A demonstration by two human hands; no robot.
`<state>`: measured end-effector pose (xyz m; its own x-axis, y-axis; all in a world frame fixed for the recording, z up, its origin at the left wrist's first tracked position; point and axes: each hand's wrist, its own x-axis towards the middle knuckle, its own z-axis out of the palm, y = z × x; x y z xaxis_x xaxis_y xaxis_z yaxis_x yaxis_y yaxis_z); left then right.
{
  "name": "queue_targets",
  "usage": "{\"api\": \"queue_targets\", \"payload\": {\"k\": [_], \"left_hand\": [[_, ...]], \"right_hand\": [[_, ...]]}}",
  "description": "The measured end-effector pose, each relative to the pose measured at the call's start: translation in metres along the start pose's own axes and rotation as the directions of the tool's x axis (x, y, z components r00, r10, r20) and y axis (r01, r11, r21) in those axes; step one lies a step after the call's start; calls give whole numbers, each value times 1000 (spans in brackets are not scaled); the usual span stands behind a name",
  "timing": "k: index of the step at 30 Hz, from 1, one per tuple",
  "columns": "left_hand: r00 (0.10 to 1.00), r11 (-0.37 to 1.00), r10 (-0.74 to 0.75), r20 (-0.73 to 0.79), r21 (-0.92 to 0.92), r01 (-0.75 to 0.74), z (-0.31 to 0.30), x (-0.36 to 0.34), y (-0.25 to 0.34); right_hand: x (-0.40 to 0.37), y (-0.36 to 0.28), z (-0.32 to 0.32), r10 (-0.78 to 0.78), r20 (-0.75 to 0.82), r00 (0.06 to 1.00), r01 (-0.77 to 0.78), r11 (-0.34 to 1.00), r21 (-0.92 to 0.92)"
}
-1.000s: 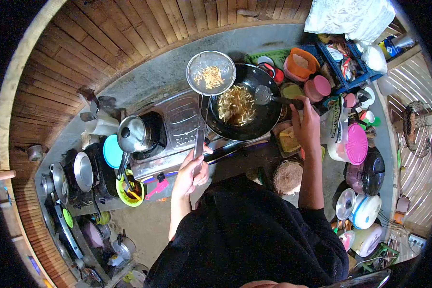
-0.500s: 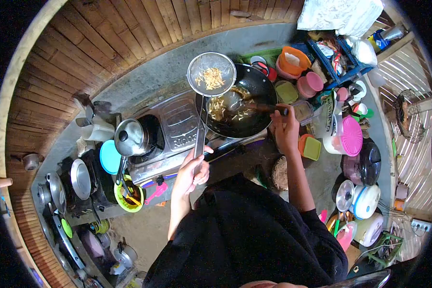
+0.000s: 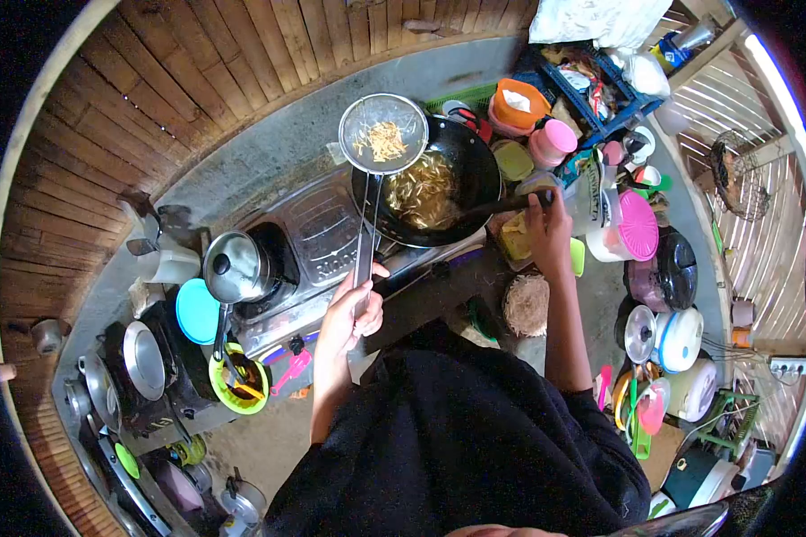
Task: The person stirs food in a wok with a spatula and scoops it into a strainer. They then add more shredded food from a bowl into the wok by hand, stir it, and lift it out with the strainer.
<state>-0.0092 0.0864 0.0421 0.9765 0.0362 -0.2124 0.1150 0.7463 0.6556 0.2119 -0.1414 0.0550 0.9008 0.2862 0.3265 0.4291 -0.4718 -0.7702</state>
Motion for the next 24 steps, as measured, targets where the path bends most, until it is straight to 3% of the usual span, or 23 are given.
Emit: {"api": "queue_targets", "payload": {"k": [2, 5, 6, 9, 11, 13, 15, 17, 18, 22, 24], "left_hand": [[1000, 1000, -4, 17, -1, 4, -1, -1, 1], [1000, 1000, -5, 12, 14, 5, -5, -6, 3], [1000, 1000, -5, 18, 15, 5, -7, -8, 4], [999, 1000, -14, 31, 20, 13, -10, -14, 6], [999, 1000, -20, 33, 23, 19, -14, -18, 8], [999, 999, -24, 28, 41, 23, -17, -21, 7], [999, 999, -29, 29, 40, 27, -20, -23, 6], [999, 999, -23, 36, 46, 21, -21, -25, 7], [999, 999, -27, 40, 37, 26, -21, -26, 7], [998, 999, -35, 54, 15, 34, -26, -26, 6], [997, 999, -42, 62, -2, 42, -29, -23, 5]], "right_hand": [[-7, 4, 12, 108, -50, 993, -107, 994, 20], [-23, -1, 32, 107, -71, 992, -96, 985, 147], [-27, 16, 46, 152, -56, 987, -130, 949, 287], [-33, 16, 65, 188, -136, 973, -135, 936, 325], [-29, 8, 65, 181, -151, 972, -127, 942, 311], [-24, -2, 55, 125, -213, 969, -105, 989, 106], [-20, -2, 51, 183, -209, 961, -164, 981, 106], [-11, 9, 51, -23, -344, 939, 7, 999, -47], [-8, 13, 51, 43, -333, 942, -46, 999, -1], [-1, 21, 57, 52, -228, 972, -33, 996, 88], [-3, 27, 68, 88, -157, 984, -45, 965, 259]]}}
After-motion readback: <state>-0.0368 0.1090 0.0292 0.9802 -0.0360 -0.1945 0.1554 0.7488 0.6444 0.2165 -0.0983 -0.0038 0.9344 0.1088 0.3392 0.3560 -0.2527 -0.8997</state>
